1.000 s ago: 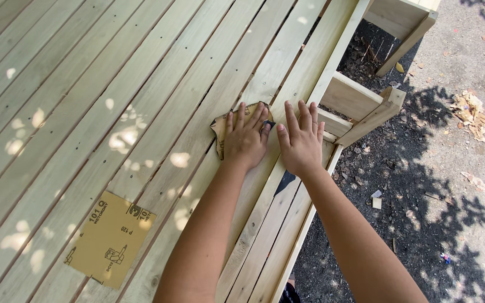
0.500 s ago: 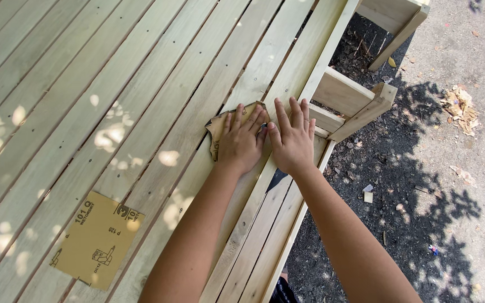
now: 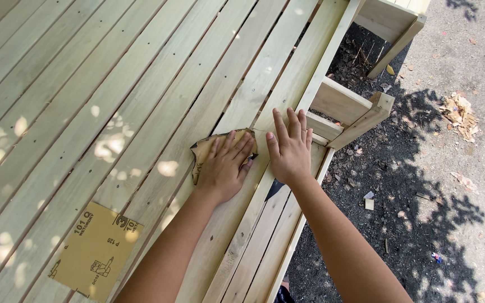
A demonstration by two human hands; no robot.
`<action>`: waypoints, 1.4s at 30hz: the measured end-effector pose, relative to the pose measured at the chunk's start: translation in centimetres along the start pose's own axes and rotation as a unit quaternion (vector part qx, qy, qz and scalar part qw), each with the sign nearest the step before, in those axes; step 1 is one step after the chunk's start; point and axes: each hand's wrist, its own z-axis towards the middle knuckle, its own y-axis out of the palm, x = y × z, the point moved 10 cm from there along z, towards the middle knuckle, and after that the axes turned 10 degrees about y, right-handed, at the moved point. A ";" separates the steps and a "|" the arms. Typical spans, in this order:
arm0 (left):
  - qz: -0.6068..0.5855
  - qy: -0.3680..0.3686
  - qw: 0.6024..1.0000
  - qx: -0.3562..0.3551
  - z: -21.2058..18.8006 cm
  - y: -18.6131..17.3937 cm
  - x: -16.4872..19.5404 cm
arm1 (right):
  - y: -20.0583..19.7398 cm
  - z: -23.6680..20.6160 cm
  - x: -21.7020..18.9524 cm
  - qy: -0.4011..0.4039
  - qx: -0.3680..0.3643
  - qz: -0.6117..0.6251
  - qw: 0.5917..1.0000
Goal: The person sands the slatted top and edges of an unfinished wooden furniture frame using sandpaper sheets, rubbing the abrasive back and forth across the boards and rails while steadying the work with the other hand, working over different sections of the piece.
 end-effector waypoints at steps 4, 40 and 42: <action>0.014 -0.042 0.997 -0.057 2.1 0.6 -0.8 | 0.3 -0.1 0.2 0.006 -0.006 -0.006 1.000; 0.023 -0.013 1.000 -0.008 1.1 -1.7 1.0 | 0.7 4.8 2.6 0.052 -0.033 -0.088 0.994; 0.037 0.002 0.999 -0.013 -3.9 -1.5 1.4 | 0.7 4.7 2.5 0.053 -0.034 -0.080 0.995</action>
